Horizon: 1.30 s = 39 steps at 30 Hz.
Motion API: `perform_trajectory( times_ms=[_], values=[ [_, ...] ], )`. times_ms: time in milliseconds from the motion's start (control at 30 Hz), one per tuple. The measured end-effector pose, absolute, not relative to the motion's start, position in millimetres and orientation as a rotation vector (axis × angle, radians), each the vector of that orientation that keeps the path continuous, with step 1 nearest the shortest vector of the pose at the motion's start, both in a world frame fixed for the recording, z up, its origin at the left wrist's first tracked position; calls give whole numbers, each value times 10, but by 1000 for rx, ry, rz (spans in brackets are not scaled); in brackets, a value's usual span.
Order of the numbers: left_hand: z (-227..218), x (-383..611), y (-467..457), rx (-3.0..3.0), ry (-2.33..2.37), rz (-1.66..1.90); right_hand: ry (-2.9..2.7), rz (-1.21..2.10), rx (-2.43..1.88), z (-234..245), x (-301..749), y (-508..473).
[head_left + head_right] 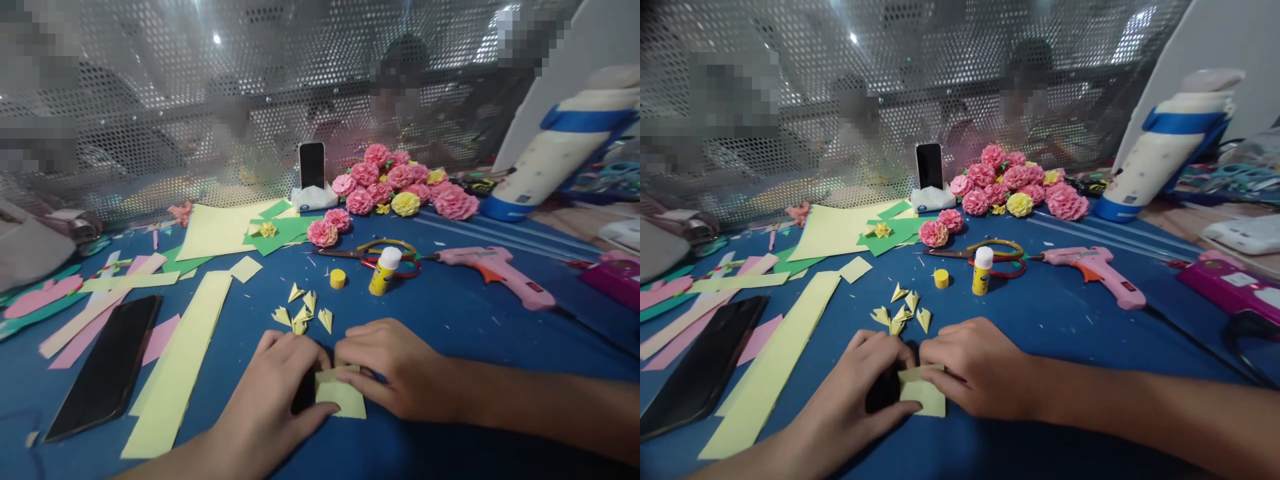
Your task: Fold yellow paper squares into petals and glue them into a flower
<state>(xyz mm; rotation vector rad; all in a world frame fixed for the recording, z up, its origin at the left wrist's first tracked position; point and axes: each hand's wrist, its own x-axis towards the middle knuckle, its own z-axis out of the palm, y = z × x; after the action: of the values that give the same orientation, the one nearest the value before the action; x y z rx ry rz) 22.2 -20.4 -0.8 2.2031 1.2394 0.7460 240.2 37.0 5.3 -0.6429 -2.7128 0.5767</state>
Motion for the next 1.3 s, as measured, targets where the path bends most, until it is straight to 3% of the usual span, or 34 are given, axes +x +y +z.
perform_trajectory(
  times_ms=[200,400,633,833,1033,1300],
  values=[
    [2,217,-154,1910,1233,891,-2440,1012,-784,116,2436,403],
    [74,212,-117,1797,1143,1089,-2443,1076,-704,103,2438,407],
    [59,177,-226,2546,940,1216,-2268,1252,-768,117,2462,360],
    [-28,335,-286,2989,941,1179,-2377,1198,-674,137,2460,318],
    [-42,267,-243,2415,915,1186,-2371,1260,-657,122,2451,299],
    [-39,245,-179,2083,1270,782,-2460,1137,-764,78,2465,294]
  ],
)
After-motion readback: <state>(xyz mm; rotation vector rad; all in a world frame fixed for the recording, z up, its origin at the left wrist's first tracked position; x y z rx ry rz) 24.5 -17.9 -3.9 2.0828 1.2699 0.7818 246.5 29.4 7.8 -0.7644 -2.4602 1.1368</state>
